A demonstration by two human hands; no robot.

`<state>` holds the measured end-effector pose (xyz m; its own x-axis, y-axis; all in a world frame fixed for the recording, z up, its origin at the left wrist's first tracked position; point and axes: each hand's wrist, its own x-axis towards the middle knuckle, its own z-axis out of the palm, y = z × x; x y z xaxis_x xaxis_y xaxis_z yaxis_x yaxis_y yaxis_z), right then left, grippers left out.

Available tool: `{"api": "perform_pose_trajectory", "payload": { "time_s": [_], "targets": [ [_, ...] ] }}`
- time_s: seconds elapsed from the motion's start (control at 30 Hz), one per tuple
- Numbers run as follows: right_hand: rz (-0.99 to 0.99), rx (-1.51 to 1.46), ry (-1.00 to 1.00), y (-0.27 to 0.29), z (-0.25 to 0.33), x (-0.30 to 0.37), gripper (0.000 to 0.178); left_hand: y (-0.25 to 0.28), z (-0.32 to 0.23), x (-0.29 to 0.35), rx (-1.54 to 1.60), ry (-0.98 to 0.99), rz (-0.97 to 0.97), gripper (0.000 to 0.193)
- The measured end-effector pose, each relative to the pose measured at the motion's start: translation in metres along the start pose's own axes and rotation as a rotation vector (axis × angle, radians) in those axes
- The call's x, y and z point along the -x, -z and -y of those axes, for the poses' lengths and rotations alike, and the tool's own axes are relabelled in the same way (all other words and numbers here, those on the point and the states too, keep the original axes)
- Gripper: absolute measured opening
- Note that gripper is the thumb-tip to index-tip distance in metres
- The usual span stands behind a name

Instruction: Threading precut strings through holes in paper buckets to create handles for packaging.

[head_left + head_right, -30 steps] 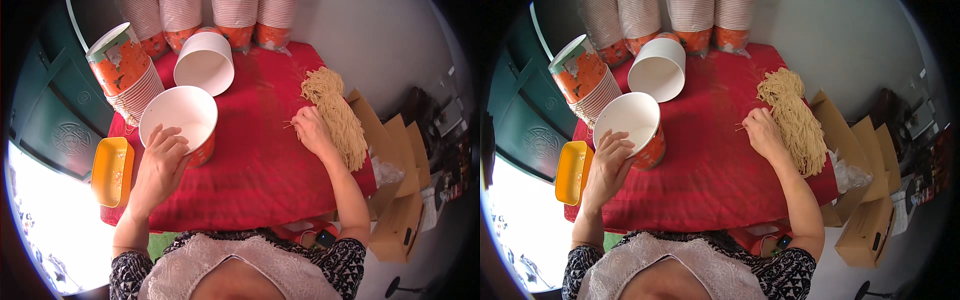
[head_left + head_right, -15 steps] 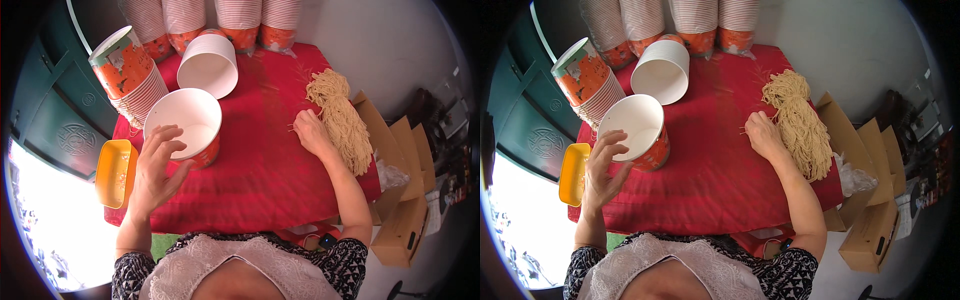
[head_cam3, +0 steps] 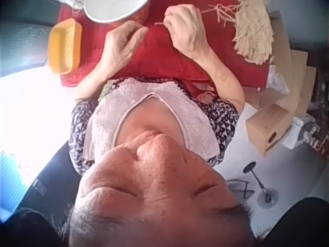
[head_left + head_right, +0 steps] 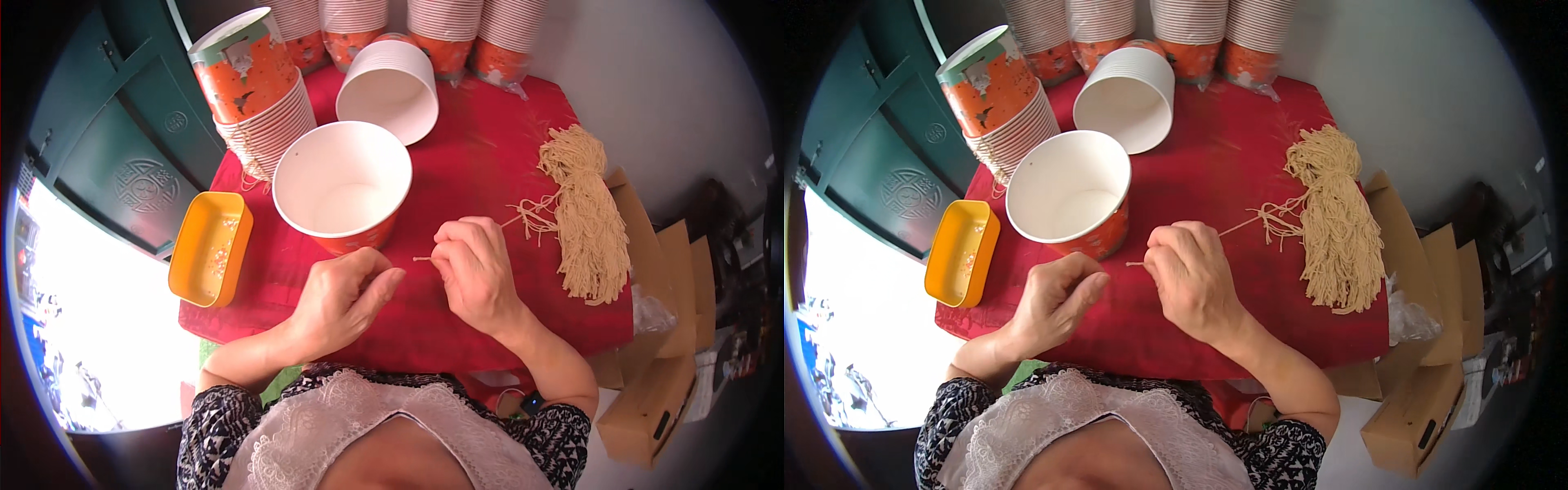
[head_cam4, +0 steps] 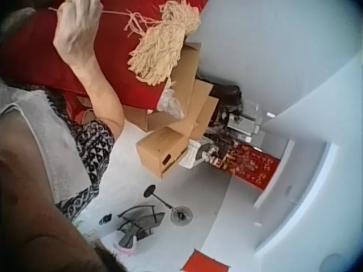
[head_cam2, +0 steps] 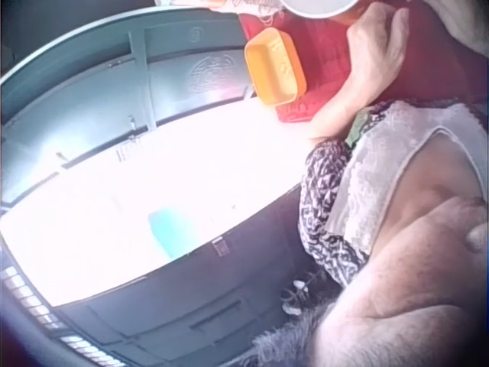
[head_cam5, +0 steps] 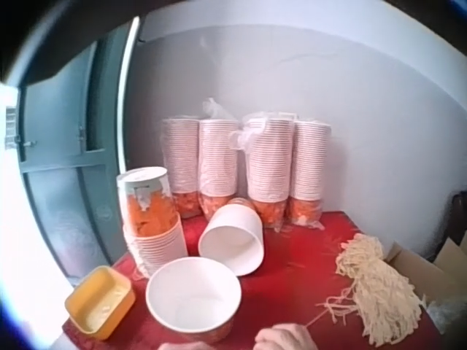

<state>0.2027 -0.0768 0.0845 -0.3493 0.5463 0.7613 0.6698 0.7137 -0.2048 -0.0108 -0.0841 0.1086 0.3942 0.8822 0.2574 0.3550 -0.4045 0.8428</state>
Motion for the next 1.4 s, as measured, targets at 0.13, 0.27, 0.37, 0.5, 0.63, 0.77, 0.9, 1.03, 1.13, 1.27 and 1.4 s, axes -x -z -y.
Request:
{"api": "perform_pose_trajectory", "payload": {
  "time_s": [0.13,0.27,0.37,0.5,0.63,0.77,0.9,1.03,1.13,1.27,1.4],
  "targets": [
    [-0.029,-0.055,0.009,-0.003,0.018,-0.001,0.018,-0.007,0.001,-0.002,0.07,0.067,0.027,0.022],
    [-0.043,-0.118,0.001,-0.005,0.029,0.0,0.021,-0.013,0.007,0.001,0.111,0.038,0.032,0.02],
    [0.006,-0.205,-0.074,-0.004,0.031,0.004,0.02,-0.01,0.007,0.002,0.057,-0.07,0.005,0.015],
    [0.005,-0.358,-0.181,-0.005,0.032,0.002,0.015,0.0,0.005,0.001,-0.05,-0.121,0.055,0.008],
    [0.024,-0.444,-0.231,-0.001,0.034,-0.001,0.012,0.013,-0.004,-0.002,-0.111,-0.177,0.114,0.007],
    [0.007,-0.501,-0.365,-0.001,0.027,0.0,0.007,0.027,-0.013,-0.011,-0.161,-0.236,0.056,0.006],
    [-0.004,-0.5,-0.528,-0.007,0.011,-0.003,0.008,0.045,-0.012,-0.037,-0.269,-0.266,-0.067,0.005],
    [-0.044,-0.537,-0.561,-0.017,-0.001,-0.005,0.008,0.056,-0.004,-0.07,-0.313,-0.208,-0.026,0.008],
    [-0.016,-0.554,-0.615,-0.02,-0.004,-0.009,0.008,0.061,0.013,-0.088,-0.364,-0.196,0.135,0.011],
    [-0.016,-0.554,-0.616,-0.022,-0.008,-0.014,0.009,0.062,0.014,-0.098,-0.388,-0.174,0.315,0.017],
    [-0.019,-0.562,-0.618,-0.023,-0.01,-0.017,0.009,0.06,0.007,-0.101,-0.371,-0.163,0.439,0.021]
  ]
}}
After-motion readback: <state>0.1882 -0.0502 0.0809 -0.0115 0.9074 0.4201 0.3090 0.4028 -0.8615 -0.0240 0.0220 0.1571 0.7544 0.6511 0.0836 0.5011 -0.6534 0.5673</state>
